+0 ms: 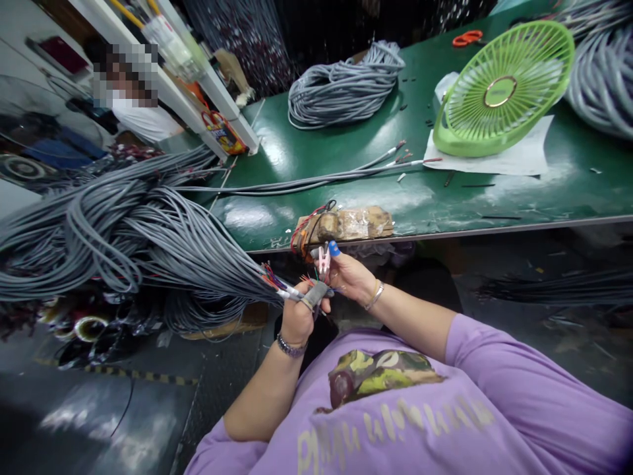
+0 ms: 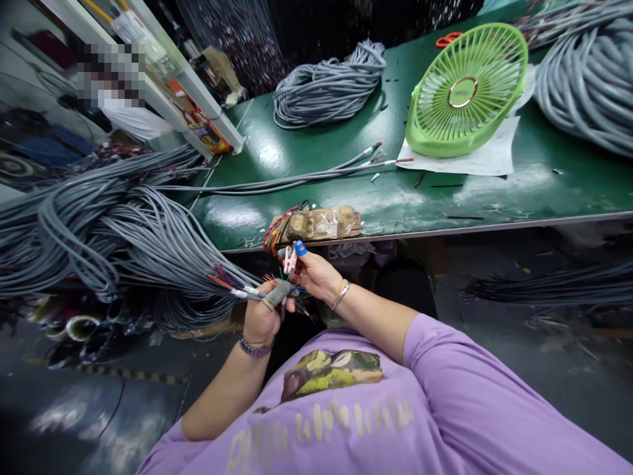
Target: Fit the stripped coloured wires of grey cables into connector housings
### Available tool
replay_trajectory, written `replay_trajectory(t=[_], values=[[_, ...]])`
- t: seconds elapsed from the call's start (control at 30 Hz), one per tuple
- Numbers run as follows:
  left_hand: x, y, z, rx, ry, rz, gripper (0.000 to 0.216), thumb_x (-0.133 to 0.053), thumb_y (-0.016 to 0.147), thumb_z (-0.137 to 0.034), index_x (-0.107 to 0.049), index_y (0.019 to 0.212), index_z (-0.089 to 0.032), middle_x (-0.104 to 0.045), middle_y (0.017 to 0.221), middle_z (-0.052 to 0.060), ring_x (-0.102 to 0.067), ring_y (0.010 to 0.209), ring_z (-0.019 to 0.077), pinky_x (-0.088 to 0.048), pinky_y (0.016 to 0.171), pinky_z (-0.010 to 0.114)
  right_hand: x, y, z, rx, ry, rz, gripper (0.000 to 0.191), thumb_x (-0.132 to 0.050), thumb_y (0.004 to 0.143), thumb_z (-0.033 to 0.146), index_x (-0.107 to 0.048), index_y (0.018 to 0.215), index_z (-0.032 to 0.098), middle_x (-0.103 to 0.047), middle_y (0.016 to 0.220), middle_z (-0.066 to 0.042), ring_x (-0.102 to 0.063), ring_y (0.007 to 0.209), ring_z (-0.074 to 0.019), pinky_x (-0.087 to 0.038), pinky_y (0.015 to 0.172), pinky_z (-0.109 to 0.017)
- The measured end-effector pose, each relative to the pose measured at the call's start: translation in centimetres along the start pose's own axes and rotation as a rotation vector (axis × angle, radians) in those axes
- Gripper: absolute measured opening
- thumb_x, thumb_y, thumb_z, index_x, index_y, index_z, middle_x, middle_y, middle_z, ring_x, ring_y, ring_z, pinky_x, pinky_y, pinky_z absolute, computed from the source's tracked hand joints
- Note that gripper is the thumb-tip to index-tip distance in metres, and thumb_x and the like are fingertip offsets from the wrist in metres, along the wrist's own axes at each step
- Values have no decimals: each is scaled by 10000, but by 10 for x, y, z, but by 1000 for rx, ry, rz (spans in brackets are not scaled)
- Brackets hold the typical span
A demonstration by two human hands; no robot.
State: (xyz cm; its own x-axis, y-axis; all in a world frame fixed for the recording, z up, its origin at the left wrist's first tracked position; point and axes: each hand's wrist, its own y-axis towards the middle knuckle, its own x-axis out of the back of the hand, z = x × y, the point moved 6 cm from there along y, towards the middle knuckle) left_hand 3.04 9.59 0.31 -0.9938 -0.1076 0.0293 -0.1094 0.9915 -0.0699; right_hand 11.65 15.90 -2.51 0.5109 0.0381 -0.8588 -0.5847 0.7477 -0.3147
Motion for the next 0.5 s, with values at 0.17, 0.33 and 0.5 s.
replay_trajectory(t=[0.17,0.33,0.5], values=[[2,-2,0,-21,4,9,292,-635,813,-373,-627,614,-159,-577,464,0,-479,430,95,-357,486,241,1,-2,-6,-53,18,44,507,-522,850,633,-662,846,145,-607,656,-12,-483,502,-84,-405,471,-199],[7,-11,-5,-62,101,-55,352,-642,787,-430,-596,545,-178,-563,456,9,-483,431,112,-377,490,260,5,-3,-6,-65,15,74,543,-456,864,667,-657,906,165,-647,776,-40,-537,596,-104,-425,521,-203],[12,-19,-9,-115,144,-142,348,-622,793,-455,-613,571,-188,-581,476,16,-539,480,137,-412,522,270,1,-6,0,-56,-59,78,388,-531,896,521,-671,884,160,-653,802,-40,-539,624,-100,-434,553,-208]])
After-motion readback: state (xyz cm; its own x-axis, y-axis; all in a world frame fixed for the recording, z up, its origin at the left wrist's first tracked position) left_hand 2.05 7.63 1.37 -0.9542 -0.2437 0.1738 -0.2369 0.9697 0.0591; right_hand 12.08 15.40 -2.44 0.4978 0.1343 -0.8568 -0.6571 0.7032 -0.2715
